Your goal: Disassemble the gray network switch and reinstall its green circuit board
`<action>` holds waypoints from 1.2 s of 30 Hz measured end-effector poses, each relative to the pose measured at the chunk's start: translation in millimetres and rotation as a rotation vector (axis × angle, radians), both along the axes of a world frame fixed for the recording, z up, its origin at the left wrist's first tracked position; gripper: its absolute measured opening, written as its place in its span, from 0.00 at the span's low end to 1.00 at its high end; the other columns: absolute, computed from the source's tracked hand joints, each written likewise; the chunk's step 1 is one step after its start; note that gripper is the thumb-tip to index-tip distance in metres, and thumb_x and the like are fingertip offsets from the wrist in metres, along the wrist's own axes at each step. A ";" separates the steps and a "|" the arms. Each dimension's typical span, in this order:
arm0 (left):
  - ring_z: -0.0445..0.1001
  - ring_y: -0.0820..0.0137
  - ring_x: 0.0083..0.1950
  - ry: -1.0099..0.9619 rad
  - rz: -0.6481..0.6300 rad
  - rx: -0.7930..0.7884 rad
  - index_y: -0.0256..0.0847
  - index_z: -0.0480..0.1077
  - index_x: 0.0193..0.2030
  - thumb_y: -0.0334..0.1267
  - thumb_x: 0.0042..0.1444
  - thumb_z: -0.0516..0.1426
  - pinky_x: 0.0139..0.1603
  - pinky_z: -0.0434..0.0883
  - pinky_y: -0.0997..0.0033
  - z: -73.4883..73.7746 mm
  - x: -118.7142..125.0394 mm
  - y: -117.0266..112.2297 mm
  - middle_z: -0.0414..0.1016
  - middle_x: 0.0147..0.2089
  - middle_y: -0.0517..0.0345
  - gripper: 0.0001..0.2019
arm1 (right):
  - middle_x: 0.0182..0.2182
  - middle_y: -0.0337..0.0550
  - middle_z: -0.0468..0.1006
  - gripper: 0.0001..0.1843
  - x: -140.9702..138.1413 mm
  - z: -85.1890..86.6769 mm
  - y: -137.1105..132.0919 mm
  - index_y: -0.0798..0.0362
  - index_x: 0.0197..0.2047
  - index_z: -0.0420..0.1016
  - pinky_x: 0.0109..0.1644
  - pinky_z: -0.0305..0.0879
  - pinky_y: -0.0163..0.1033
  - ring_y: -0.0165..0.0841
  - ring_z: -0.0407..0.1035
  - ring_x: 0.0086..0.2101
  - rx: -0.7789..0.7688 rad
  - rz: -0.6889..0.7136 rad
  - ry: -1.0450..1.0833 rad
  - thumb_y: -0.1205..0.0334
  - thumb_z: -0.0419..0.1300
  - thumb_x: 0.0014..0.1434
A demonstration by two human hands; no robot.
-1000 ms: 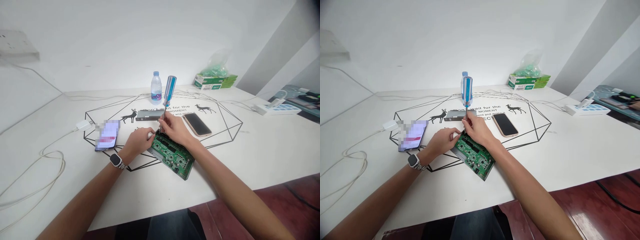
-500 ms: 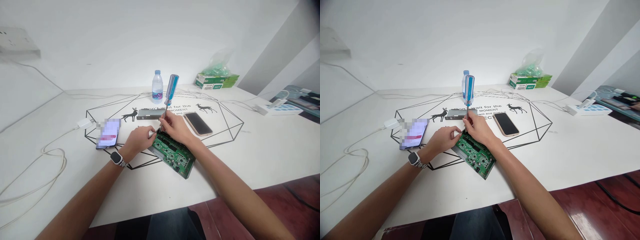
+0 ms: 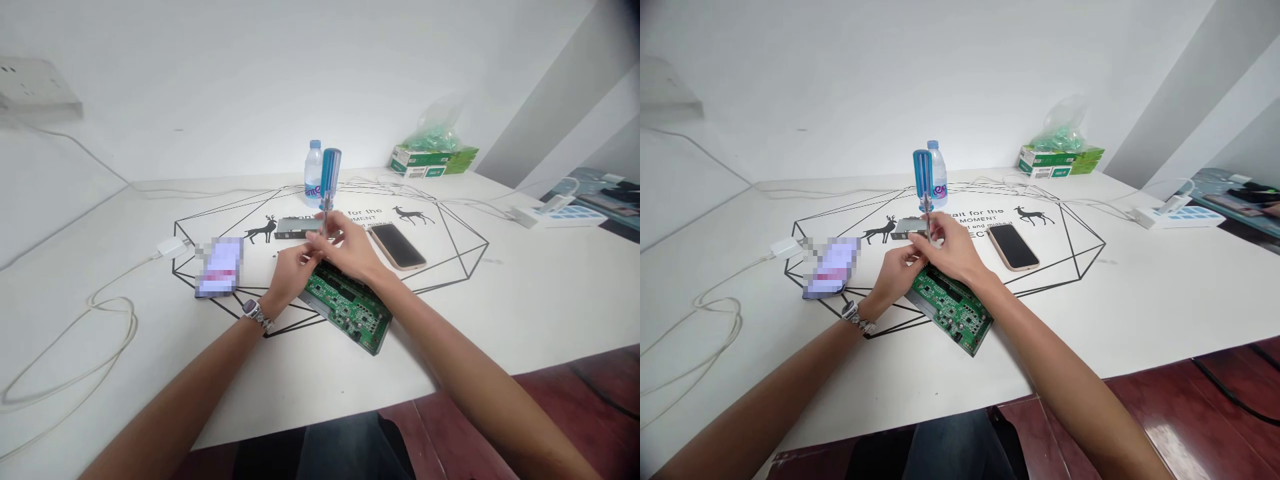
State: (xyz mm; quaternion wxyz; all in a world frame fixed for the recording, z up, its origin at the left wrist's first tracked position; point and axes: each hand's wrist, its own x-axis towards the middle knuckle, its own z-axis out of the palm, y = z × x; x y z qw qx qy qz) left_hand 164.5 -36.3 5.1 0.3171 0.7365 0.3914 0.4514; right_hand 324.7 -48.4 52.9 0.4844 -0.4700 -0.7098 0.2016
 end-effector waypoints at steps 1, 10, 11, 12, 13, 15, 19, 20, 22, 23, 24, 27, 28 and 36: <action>0.81 0.63 0.38 0.007 0.011 0.009 0.38 0.81 0.39 0.45 0.64 0.60 0.42 0.76 0.66 -0.5 0.5 -0.4 0.85 0.38 0.55 0.14 | 0.36 0.42 0.78 0.19 -3.3 5.8 0.6 0.50 0.48 0.76 0.41 0.70 0.41 0.36 0.73 0.37 0.009 -0.058 0.099 0.46 0.67 0.61; 0.78 0.67 0.33 0.217 0.076 0.228 0.41 0.79 0.40 0.43 0.69 0.58 0.41 0.75 0.65 -7.5 -2.2 1.2 0.85 0.39 0.56 0.11 | 0.26 0.40 0.81 0.18 -15.1 31.3 0.6 0.51 0.31 0.80 0.43 0.71 0.44 0.37 0.77 0.32 0.119 -0.210 0.121 0.44 0.69 0.58; 0.78 0.67 0.34 0.250 0.073 0.261 0.41 0.79 0.40 0.42 0.69 0.57 0.42 0.75 0.65 -7.9 -3.0 1.8 0.85 0.39 0.56 0.11 | 0.27 0.41 0.82 0.18 -13.2 30.7 0.4 0.51 0.32 0.81 0.43 0.72 0.44 0.37 0.78 0.33 0.113 -0.175 0.130 0.43 0.68 0.59; 0.78 0.67 0.35 0.272 0.070 0.287 0.41 0.79 0.41 0.42 0.69 0.57 0.42 0.74 0.65 -8.0 -3.6 2.2 0.84 0.39 0.56 0.11 | 0.28 0.42 0.83 0.19 -10.8 30.4 0.6 0.52 0.34 0.81 0.43 0.73 0.44 0.38 0.79 0.34 0.097 -0.124 0.151 0.43 0.67 0.61; 0.78 0.66 0.36 0.284 0.066 0.302 0.41 0.78 0.41 0.41 0.70 0.57 0.43 0.74 0.65 -7.9 -4.2 2.4 0.84 0.39 0.56 0.10 | 0.30 0.43 0.83 0.20 -8.1 30.5 1.3 0.52 0.36 0.82 0.43 0.73 0.44 0.39 0.80 0.36 0.071 -0.055 0.177 0.42 0.66 0.62; 0.78 0.66 0.37 0.288 0.054 0.306 0.41 0.77 0.41 0.40 0.70 0.57 0.44 0.74 0.65 -7.1 -4.9 2.2 0.84 0.39 0.56 0.09 | 0.34 0.45 0.85 0.21 -2.9 32.2 3.5 0.53 0.39 0.81 0.45 0.75 0.45 0.40 0.81 0.40 -0.004 0.116 0.231 0.41 0.66 0.62; 0.77 0.67 0.37 0.248 0.036 0.267 0.41 0.76 0.39 0.40 0.69 0.58 0.43 0.74 0.67 -5.9 -5.0 1.7 0.83 0.39 0.56 0.09 | 0.37 0.46 0.85 0.22 -0.5 36.2 7.9 0.53 0.41 0.80 0.50 0.76 0.46 0.40 0.81 0.43 -0.124 0.305 0.297 0.41 0.68 0.60; 0.77 0.67 0.37 0.238 0.035 0.258 0.41 0.76 0.39 0.40 0.69 0.58 0.42 0.74 0.67 -5.8 -4.8 1.9 0.83 0.39 0.57 0.09 | 0.36 0.46 0.85 0.22 -2.1 35.9 8.4 0.53 0.41 0.79 0.50 0.77 0.46 0.40 0.81 0.43 -0.119 0.260 0.309 0.41 0.69 0.58; 0.77 0.67 0.37 0.230 0.031 0.242 0.41 0.77 0.38 0.41 0.69 0.58 0.42 0.74 0.67 -5.8 -4.3 2.6 0.83 0.39 0.56 0.10 | 0.34 0.45 0.84 0.22 -6.1 33.4 8.6 0.52 0.38 0.79 0.46 0.77 0.46 0.40 0.80 0.41 -0.072 0.102 0.326 0.41 0.71 0.56; 0.77 0.66 0.38 0.231 0.028 0.234 0.41 0.77 0.38 0.41 0.69 0.58 0.42 0.74 0.67 -5.9 -4.0 3.0 0.83 0.39 0.56 0.10 | 0.33 0.45 0.83 0.22 -7.7 31.9 8.5 0.51 0.37 0.78 0.45 0.77 0.47 0.41 0.79 0.40 -0.042 0.023 0.328 0.41 0.72 0.55; 0.78 0.66 0.38 0.233 0.028 0.227 0.42 0.77 0.39 0.41 0.68 0.57 0.42 0.74 0.67 -6.0 -3.8 3.2 0.83 0.39 0.56 0.10 | 0.31 0.44 0.82 0.21 -8.6 30.6 8.4 0.50 0.36 0.78 0.43 0.77 0.47 0.41 0.79 0.40 -0.018 -0.036 0.323 0.40 0.72 0.54; 0.78 0.65 0.39 0.235 0.040 0.210 0.42 0.77 0.39 0.43 0.68 0.57 0.42 0.74 0.66 -6.3 -3.6 3.3 0.83 0.39 0.56 0.10 | 0.30 0.44 0.81 0.21 -5.0 30.8 8.4 0.50 0.35 0.78 0.44 0.77 0.47 0.42 0.79 0.41 -0.012 -0.016 0.267 0.39 0.70 0.57; 0.77 0.65 0.39 0.234 0.042 0.208 0.42 0.77 0.39 0.43 0.68 0.57 0.42 0.74 0.66 -6.4 -3.7 3.1 0.83 0.39 0.56 0.10 | 0.31 0.44 0.82 0.22 -2.4 32.2 8.6 0.50 0.35 0.79 0.45 0.77 0.48 0.42 0.79 0.42 -0.029 0.047 0.241 0.38 0.68 0.58; 0.75 0.66 0.36 0.271 0.052 0.245 0.41 0.75 0.37 0.42 0.68 0.59 0.41 0.71 0.66 -6.8 -4.4 3.4 0.81 0.37 0.57 0.10 | 0.34 0.45 0.83 0.22 -1.4 31.3 7.7 0.52 0.38 0.79 0.45 0.76 0.45 0.39 0.78 0.40 -0.014 0.028 0.236 0.40 0.70 0.57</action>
